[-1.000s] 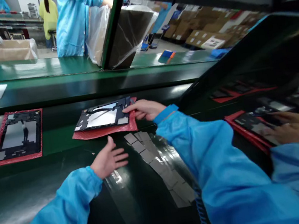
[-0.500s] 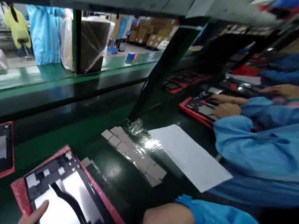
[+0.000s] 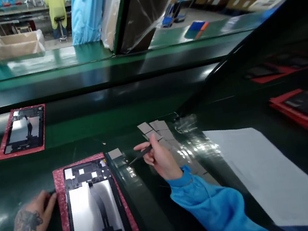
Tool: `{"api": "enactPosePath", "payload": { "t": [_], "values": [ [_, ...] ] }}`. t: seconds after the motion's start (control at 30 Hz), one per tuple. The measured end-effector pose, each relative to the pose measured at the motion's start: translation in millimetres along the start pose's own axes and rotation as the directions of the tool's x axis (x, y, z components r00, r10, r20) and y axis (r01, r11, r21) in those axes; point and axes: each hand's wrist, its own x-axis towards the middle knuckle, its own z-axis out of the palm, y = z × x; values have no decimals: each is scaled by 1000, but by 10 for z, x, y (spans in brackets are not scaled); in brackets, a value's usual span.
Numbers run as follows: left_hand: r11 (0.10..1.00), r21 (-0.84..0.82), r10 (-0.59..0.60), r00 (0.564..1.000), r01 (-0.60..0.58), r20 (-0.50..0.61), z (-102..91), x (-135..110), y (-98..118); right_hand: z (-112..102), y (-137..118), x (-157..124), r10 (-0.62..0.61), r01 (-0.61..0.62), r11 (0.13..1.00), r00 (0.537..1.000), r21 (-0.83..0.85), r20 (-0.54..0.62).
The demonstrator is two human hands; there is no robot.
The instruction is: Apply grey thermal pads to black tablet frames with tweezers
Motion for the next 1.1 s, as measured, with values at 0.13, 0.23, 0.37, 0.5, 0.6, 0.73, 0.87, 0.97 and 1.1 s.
{"api": "enactPosePath", "payload": {
  "t": [0.13, 0.23, 0.37, 0.5, 0.6, 0.73, 0.87, 0.97, 1.1],
  "values": [
    [729, 513, 518, 855, -454, 21, 350, 265, 429, -18, 167, 62, 40, -41, 998, 999, 53, 19],
    [556, 610, 547, 801, -565, 243, 925, 561, 782, -43, 222, 80, 15, -17, 998, 999, 65, 30],
    [548, 652, 523, 823, -524, 221, 1358, 784, 947, -87, 249, 110, -30, 30, 998, 1000, 47, 5],
    [563, 647, 526, 827, -514, 199, 1341, 823, 885, -113, 264, 136, -69, 69, 997, 998, 41, 11],
    [564, 633, 528, 821, -530, 216, 1255, 805, 876, -113, 263, 163, -66, 65, 997, 997, 33, 27],
    [495, 580, 635, 725, -647, 267, 1198, 735, 949, -112, 273, 243, -109, 107, 993, 994, -56, -28],
    [298, 459, 755, 501, -837, 423, 1306, 717, 945, -110, 313, 310, -157, 150, 983, 986, -107, -59],
    [294, 433, 723, 495, -852, 482, 1436, 767, 852, -99, 333, 308, -187, 179, 974, 981, -137, -51],
    [309, 433, 731, 503, -847, 461, 1512, 813, 759, -83, 324, 276, -203, 198, 971, 979, -136, -24]
  ]
}}
